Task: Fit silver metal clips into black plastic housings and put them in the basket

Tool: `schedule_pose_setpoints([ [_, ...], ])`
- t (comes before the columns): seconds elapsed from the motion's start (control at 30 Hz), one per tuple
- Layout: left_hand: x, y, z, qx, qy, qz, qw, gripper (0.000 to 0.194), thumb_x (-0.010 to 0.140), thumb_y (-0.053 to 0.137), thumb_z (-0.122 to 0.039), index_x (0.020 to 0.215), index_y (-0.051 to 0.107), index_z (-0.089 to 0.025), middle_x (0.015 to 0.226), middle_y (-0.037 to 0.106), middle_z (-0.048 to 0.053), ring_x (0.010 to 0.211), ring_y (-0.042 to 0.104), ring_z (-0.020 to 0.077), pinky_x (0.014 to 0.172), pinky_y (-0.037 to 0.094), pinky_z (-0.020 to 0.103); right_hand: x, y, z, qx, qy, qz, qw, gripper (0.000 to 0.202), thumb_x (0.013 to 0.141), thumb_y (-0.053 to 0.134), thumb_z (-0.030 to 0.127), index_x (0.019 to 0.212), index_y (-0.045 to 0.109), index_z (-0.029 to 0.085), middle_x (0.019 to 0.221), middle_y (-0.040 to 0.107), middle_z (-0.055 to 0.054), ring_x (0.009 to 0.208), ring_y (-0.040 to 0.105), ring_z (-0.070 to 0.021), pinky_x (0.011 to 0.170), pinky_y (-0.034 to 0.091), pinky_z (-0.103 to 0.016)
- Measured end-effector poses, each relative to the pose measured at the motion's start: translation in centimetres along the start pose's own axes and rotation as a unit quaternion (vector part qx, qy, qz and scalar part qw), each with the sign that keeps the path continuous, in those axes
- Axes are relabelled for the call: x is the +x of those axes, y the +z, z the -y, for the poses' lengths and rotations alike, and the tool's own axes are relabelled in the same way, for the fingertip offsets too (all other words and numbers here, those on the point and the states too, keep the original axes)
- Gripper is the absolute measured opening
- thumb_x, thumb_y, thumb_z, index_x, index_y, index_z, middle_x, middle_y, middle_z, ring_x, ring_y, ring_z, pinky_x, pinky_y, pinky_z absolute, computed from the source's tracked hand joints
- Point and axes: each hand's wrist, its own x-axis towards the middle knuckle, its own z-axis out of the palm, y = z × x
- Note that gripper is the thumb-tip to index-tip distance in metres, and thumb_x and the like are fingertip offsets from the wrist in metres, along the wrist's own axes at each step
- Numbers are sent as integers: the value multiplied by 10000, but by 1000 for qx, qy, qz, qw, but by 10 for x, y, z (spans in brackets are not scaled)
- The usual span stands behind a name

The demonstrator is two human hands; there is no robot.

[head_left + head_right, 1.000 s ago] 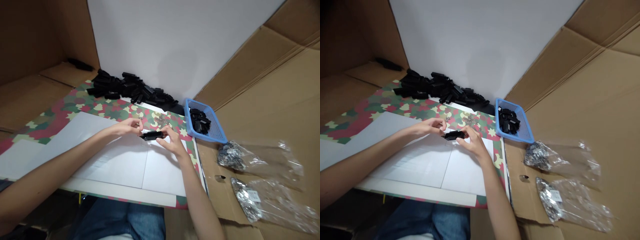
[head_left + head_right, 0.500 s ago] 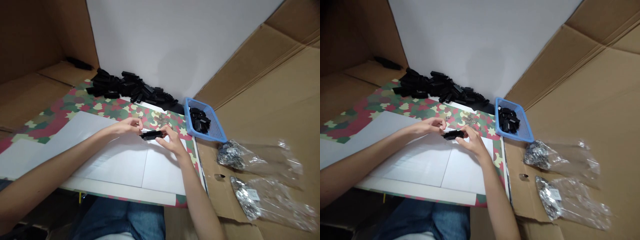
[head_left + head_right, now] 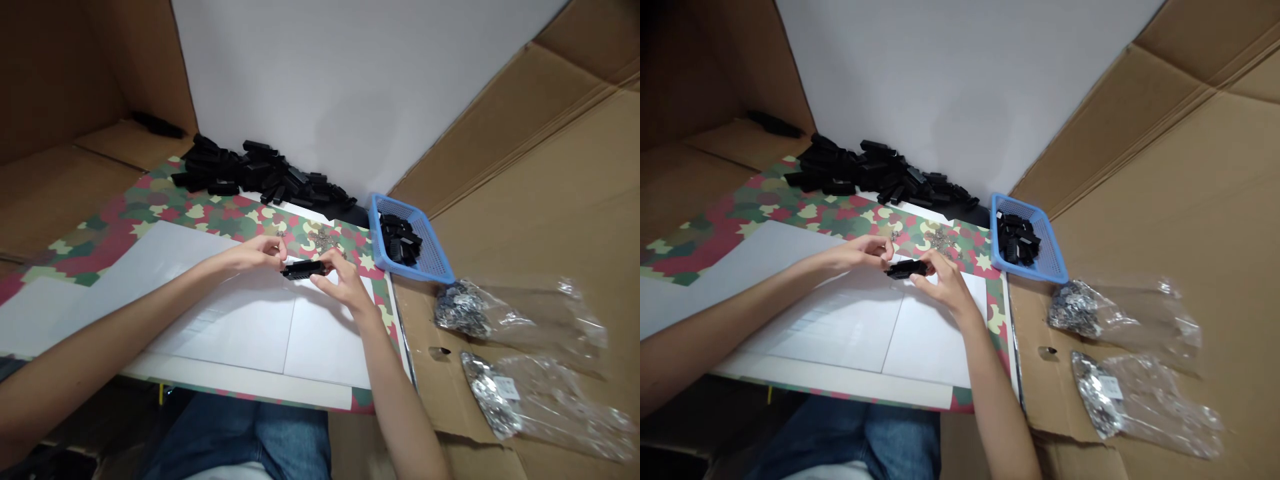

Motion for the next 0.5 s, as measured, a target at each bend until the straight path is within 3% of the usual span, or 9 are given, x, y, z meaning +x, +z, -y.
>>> schedule_pose_setpoints([
  [0.13, -1, -1, -1, -8, 11, 12, 1000, 165, 670, 686, -226, 712, 537, -171, 691, 581, -26, 689, 544, 136, 671, 382, 260, -1, 3, -4, 18, -14, -29, 999, 147, 757, 634, 312, 832, 535, 232, 773, 560, 12, 709, 530, -165, 674, 423, -305],
  [0.3, 1, 2, 4, -42, 23, 42, 998, 236, 759, 676, -380, 829, 636, -158, 793, 595, 19, 757, 540, 152, 706, 396, 275, -1, 10, -7, 72, -36, -127, 989, 156, 759, 628, 323, 839, 527, 235, 754, 551, 24, 689, 545, -153, 651, 432, -291],
  [0.4, 4, 7, 11, -77, 33, 51, 995, 353, 763, 645, -498, 798, 622, -148, 772, 598, 47, 733, 535, 161, 689, 405, 291, 0, 15, -7, 96, -35, -163, 981, 167, 758, 621, 336, 839, 513, 238, 733, 522, 31, 659, 529, -146, 622, 421, -283],
  [0.5, 6, 11, 14, -99, 53, 33, 993, 375, 761, 644, -514, 731, 579, -145, 709, 574, 37, 679, 511, 144, 667, 396, 287, 0, 20, -6, 108, -19, -177, 978, 184, 748, 620, 345, 845, 505, 240, 738, 506, 28, 651, 514, -146, 599, 408, -282],
])
